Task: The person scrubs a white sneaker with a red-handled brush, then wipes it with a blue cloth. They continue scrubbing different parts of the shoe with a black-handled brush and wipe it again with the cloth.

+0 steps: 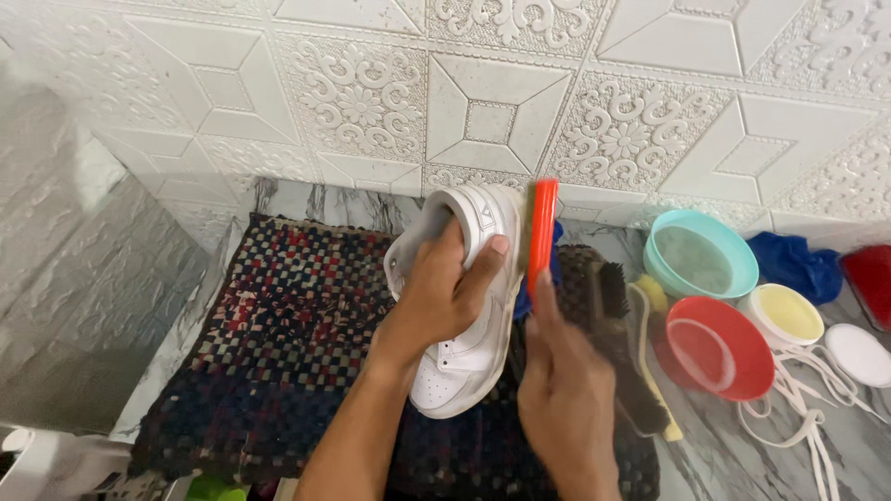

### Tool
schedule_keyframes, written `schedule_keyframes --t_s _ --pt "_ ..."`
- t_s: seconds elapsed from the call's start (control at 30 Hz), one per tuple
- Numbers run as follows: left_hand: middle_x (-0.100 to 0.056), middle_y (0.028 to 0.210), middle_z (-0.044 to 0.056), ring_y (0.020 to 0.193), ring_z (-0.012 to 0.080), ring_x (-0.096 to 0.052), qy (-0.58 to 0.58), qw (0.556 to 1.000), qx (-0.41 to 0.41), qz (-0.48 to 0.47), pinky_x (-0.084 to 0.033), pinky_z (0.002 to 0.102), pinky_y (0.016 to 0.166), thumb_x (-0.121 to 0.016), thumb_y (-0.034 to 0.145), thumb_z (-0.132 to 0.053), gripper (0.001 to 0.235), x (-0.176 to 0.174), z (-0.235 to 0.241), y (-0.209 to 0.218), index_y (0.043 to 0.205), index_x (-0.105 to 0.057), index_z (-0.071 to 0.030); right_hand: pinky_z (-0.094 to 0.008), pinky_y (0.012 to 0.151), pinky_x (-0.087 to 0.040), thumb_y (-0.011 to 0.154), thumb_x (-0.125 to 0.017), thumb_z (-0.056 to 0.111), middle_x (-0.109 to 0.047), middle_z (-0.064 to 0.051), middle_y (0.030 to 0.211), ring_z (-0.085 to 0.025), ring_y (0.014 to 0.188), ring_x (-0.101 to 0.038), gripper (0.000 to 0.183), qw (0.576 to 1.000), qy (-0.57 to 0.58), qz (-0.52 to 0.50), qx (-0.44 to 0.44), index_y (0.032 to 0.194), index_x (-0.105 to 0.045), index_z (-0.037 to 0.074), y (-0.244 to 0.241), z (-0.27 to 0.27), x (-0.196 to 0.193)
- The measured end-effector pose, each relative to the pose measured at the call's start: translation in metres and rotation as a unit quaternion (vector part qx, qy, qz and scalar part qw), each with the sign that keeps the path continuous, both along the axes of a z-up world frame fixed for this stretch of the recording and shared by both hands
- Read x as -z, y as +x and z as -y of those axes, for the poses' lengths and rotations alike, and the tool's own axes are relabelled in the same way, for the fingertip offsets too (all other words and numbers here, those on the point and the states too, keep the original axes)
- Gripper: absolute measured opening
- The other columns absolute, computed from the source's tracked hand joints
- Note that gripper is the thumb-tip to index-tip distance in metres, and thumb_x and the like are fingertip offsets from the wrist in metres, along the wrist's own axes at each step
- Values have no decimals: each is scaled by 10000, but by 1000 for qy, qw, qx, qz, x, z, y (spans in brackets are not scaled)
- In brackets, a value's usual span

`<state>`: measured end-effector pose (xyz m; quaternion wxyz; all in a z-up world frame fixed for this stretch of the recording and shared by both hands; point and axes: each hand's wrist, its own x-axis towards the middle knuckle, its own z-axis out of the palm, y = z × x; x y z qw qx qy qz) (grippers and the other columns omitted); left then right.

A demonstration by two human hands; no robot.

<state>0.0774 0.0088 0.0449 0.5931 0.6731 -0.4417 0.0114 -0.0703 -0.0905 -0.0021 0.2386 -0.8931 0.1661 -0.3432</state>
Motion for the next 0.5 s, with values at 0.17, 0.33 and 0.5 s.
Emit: schedule_keyframes --t_s 0.17,0.33,0.5 --pt "-609 891 35 859 186 -597 9 1000 3 -27 -478 370 830 -411 1045 -410 481 4 -3 8 1321 -541 -39 -338 564 -451 985 -549 161 -697 -54 760 -170 552 -600 547 998 54 -43 12 1529 -499 179 -17 -11 34" --pt "-724 1111 103 1060 350 -690 40 998 20 -51 -465 445 909 -398 1019 -463 513 5 -4 4 1291 -541 -52 -400 618 -463 1010 -498 215 -740 -125 753 -237 581 -622 500 997 71 -24 37 1503 -561 157 16 1 -23" --pt "-717 1270 115 1209 224 -674 -75 994 -9 -78 -506 333 1012 -455 1030 -439 545 12 -12 22 1363 -557 -19 -310 552 -493 970 -550 206 -790 -41 796 -145 576 -706 518 993 109 -36 9 1487 -559 203 -14 -33 49"
